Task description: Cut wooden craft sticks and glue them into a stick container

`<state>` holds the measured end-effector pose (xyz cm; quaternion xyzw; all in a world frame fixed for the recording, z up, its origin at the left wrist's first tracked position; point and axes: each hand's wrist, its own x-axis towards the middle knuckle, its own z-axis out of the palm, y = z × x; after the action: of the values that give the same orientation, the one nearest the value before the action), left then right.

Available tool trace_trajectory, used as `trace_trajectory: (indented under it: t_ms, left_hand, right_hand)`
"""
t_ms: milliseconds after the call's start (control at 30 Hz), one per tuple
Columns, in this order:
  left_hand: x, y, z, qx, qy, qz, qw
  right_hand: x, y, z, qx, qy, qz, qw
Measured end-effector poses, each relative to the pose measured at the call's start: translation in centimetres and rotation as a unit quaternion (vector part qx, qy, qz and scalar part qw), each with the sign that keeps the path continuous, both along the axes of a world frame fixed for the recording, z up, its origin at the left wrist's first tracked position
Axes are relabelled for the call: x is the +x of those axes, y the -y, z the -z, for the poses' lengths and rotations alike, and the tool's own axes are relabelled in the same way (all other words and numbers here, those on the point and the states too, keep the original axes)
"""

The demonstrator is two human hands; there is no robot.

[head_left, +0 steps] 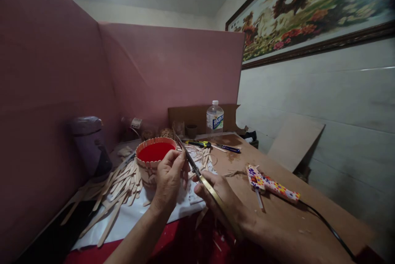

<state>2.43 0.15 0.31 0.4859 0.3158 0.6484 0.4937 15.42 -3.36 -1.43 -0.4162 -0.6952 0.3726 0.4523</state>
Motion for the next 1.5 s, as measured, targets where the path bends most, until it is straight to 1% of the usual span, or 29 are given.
trace_trajectory:
  t_ms: [133,267,400,600,800,1033,1300,1500]
  left_hand:
    - [0.0,0.1,0.0,0.006,-0.005,-0.002,1.000]
    - [0.0,0.1,0.0,0.008,-0.003,-0.005,1.000]
    - [0.0,0.2,-0.1,-0.006,0.009,0.003,1.000]
    - [0.1,0.2,-0.2,-0.001,0.009,0.006,1.000]
    - [-0.3,-0.1,-0.1,0.011,-0.003,0.011,1.000]
    - [-0.4,-0.1,-0.1,0.009,-0.046,0.030,0.998]
    - [-0.5,0.0,0.0,0.020,-0.059,0.028,0.998]
    - [-0.4,0.1,0.1,0.021,-0.063,0.015,0.998]
  right_hand:
    - [-0.2,0.1,-0.1,-0.006,-0.020,0.010,1.000]
    - [-0.4,-0.2,0.6,0.002,-0.013,0.023,1.000]
    - [-0.6,-0.5,1.1,-0.007,-0.020,0.029,0.999]
    - [-0.7,-0.2,0.6,-0.010,-0.015,0.050,0.999]
    - [-0.4,-0.2,0.7,0.002,-0.009,0.033,0.999]
    - [0.0,-0.4,0.9,0.025,-0.044,-0.033,0.998]
    - [-0.6,-0.4,0.3,-0.024,-0.112,-0.027,0.993]
    - [-0.9,-0.8,1.5,-0.041,-0.143,-0.019,0.989]
